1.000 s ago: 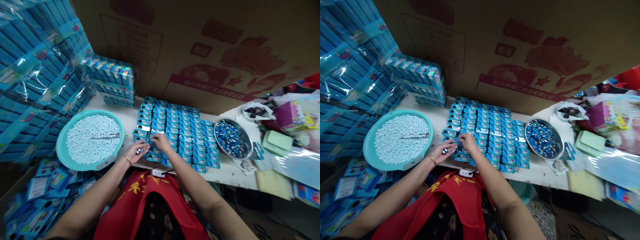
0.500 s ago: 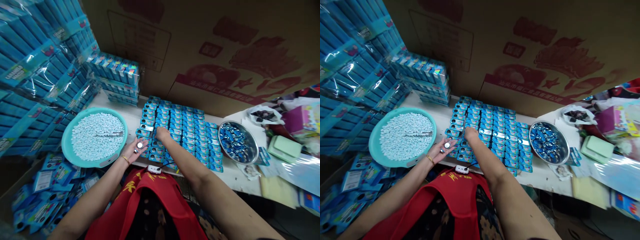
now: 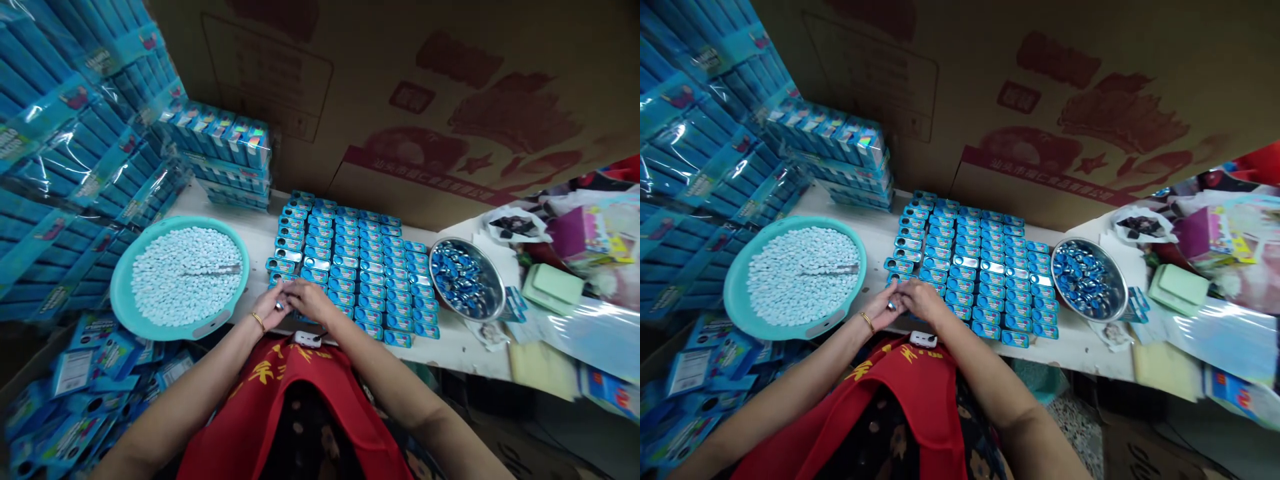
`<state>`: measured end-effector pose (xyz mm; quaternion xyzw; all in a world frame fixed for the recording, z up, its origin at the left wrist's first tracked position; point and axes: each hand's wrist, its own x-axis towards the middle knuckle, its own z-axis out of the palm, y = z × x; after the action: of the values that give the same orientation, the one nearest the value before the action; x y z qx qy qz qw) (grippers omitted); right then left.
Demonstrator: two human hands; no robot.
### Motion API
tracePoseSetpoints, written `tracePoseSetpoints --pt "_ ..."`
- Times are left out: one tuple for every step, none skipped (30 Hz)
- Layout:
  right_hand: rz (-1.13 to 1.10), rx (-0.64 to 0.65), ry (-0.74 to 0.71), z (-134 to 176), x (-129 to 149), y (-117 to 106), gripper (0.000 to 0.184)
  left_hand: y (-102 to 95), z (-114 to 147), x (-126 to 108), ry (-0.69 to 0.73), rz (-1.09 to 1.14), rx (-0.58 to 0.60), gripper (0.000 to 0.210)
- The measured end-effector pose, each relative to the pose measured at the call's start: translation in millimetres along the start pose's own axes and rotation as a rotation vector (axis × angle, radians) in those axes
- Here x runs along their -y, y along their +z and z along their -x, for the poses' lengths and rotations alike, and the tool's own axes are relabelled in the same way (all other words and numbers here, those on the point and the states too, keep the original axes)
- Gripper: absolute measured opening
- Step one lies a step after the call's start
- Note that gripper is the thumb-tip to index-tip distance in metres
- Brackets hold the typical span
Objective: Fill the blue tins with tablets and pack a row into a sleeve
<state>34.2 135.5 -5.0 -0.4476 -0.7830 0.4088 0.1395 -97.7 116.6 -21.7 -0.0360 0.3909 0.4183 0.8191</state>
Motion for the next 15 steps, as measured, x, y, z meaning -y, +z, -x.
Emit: tracePoseSetpoints --pt "-0.105 -0.042 0.091 2 -5 -1 0.019 -3.0 2 1 -0.018 -0.025 -0.020 0.025" --pt "-0.221 -0.091 0.199 4 -10 -3 0.021 -6.0 5 0 -0.038 -0.055 -0.052 0.024" --pt "-0.327 -0.137 0.308 5 -16 -6 0.026 -8.7 7 -1 -0.055 -0.085 -0.092 0.024" --pt "-0.399 -0.168 0.397 6 -21 -8 0.030 -10.9 10 -2 -0.064 -0.109 -0.135 0.025" --pt "-0.400 -0.168 0.458 7 -26 -11 0.033 -12.5 12 -4 -0.062 -0.125 -0.177 0.025" --pt "-0.336 -0.141 0.493 7 -29 -15 0.033 -13.4 14 -6 -0.050 -0.133 -0.211 0.024" --pt "-0.229 -0.099 0.510 6 -31 -18 0.032 -13.7 16 -8 -0.031 -0.135 -0.231 0.023" --pt "-0.106 -0.056 0.522 5 -32 -21 0.029 -13.5 17 -9 -0.007 -0.129 -0.241 0.020" --pt "0.008 -0.017 0.532 2 -32 -23 0.027 -13.0 18 -11 0.018 -0.121 -0.243 0.018" --pt "0.101 0.009 0.544 -1 -31 -24 0.025 -12.4 19 -12 0.038 -0.113 -0.239 0.015" --pt "0.169 0.024 0.558 -5 -30 -25 0.023 -11.9 20 -13 0.052 -0.103 -0.231 0.013" --pt "0.222 0.035 0.572 -10 -28 -24 0.023 -11.4 21 -13 0.060 -0.091 -0.224 0.012" --pt "0.283 0.054 0.587 -15 -26 -23 0.025 -11.2 21 -14 0.065 -0.078 -0.222 0.012" --pt "0.341 0.081 0.604 -21 -25 -21 0.031 -11.2 21 -14 0.068 -0.066 -0.223 0.011" --pt "0.390 0.114 0.619 -26 -24 -19 0.037 -11.4 22 -14 0.072 -0.056 -0.226 0.010"
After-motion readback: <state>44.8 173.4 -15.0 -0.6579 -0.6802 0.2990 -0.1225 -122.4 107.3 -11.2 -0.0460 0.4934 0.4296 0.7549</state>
